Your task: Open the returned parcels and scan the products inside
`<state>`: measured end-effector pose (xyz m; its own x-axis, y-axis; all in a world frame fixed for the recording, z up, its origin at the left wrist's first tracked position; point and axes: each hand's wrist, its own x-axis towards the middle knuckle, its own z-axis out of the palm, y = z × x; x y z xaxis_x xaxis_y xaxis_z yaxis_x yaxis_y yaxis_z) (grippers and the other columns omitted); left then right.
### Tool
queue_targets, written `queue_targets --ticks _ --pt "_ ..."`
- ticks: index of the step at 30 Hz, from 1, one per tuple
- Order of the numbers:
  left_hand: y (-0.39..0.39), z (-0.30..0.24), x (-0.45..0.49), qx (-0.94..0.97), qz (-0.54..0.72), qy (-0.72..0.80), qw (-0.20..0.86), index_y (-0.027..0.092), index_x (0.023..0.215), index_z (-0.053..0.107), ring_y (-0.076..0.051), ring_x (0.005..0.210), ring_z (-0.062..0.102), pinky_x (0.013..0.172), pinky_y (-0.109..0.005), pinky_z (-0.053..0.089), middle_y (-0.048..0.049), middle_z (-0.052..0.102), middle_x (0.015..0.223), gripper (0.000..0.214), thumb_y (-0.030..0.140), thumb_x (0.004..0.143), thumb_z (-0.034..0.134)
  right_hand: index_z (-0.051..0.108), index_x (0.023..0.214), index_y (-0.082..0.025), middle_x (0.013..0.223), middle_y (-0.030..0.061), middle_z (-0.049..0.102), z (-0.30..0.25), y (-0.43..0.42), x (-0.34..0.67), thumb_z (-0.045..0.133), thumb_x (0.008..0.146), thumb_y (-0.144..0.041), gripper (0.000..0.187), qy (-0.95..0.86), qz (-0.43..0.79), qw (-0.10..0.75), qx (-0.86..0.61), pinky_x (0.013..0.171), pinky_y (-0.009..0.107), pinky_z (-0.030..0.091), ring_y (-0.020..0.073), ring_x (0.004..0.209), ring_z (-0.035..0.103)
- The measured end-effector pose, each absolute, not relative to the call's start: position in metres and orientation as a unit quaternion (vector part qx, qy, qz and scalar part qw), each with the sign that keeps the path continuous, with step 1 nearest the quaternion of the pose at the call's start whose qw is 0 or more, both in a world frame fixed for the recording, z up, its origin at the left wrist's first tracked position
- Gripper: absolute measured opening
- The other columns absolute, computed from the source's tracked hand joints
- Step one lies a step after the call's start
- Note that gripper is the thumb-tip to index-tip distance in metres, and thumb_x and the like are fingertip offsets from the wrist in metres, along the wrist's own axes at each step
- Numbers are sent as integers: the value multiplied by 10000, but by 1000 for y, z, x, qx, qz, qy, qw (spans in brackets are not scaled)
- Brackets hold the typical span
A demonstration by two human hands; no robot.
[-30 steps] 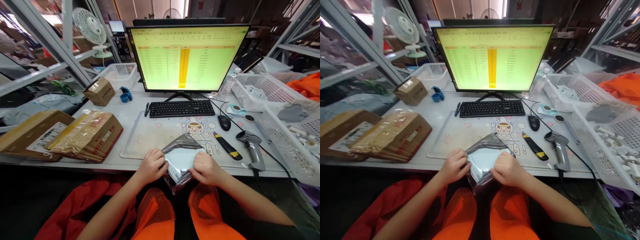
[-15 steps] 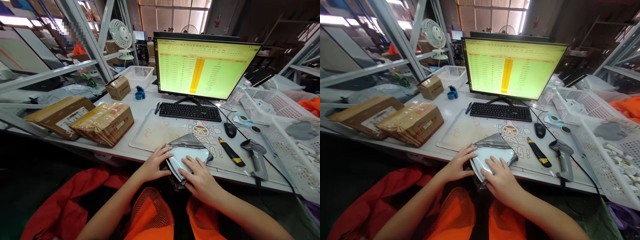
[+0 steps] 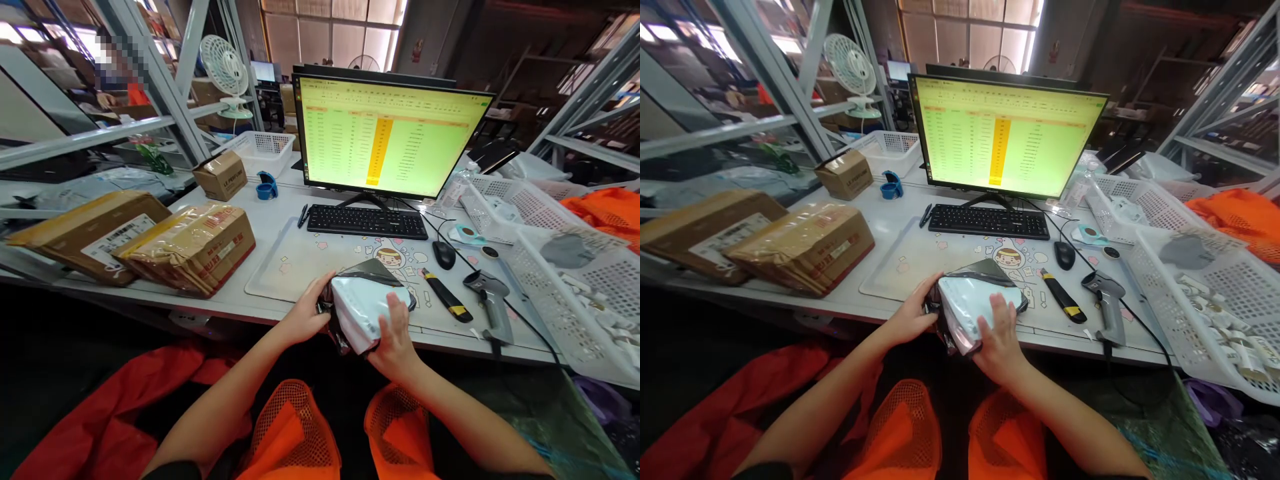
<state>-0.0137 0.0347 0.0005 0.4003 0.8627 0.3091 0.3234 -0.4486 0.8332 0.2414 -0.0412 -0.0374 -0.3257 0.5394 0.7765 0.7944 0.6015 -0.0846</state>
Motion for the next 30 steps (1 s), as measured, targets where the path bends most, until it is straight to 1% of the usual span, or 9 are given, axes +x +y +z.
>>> queue_targets --ticks 3,6,8,10,13,17,24,27,30 --pt "44 34 0 749 439 374 326 165 1592 534 -298 1428 590 1261 -481 459 -145 622 1521 814 85 782 534 -80 1735 -423 1783 195 135 -11 -24 254 832 854 -221 1284 -770 -174 470 -396 1122 793 476 477 1564 381" --pt "65 63 17 742 477 363 302 121 1459 674 -304 1303 652 1199 -469 506 -141 715 1349 710 115 764 526 256 1705 -411 1602 185 427 16 -5 268 836 896 -281 1004 -774 -130 485 -387 1112 672 555 405 1421 560" --pt "84 74 27 725 486 370 317 130 1366 747 -305 1241 677 1176 -472 519 -123 755 1270 668 126 734 528 483 1594 -330 1495 180 524 27 7 277 843 909 -403 777 -769 -68 485 -412 1117 615 567 382 1355 610" --pt "102 77 36 697 488 377 366 161 1255 807 -303 1224 689 1180 -469 515 -94 785 1240 627 127 690 536 575 1514 -269 1448 179 573 32 17 285 823 911 -522 699 -751 -11 487 -445 1118 586 568 367 1325 627" --pt "122 71 47 628 500 375 463 173 1112 844 -306 1234 694 1194 -461 499 -72 811 1209 573 134 621 551 621 1480 -233 1421 173 621 33 27 292 785 922 -582 678 -733 48 493 -465 1121 560 564 344 1314 636" --pt "128 56 51 523 527 360 565 160 1084 822 -294 1159 712 1095 -441 549 -79 813 1158 612 142 536 551 682 1428 -228 1400 162 669 36 35 294 775 925 -563 611 -723 78 506 -464 1121 526 565 323 1307 650" --pt "119 36 42 476 560 403 546 161 1057 749 -206 833 689 781 -319 558 -41 764 915 527 179 559 576 786 1264 -228 1265 143 753 30 38 301 867 817 -519 539 -706 78 541 -449 1049 530 602 333 1161 724" --pt "123 28 36 427 592 432 529 161 973 722 -205 843 683 810 -316 550 -39 757 875 477 194 528 552 793 1248 -208 1219 136 764 29 34 305 878 806 -507 541 -626 90 615 -471 1065 540 590 333 1130 732" --pt "120 17 18 395 614 456 509 172 909 718 -215 883 692 879 -338 554 -39 750 850 374 232 567 578 732 1349 -199 1274 122 735 42 34 311 747 913 -556 563 -483 138 746 -438 1129 556 552 320 1207 712"
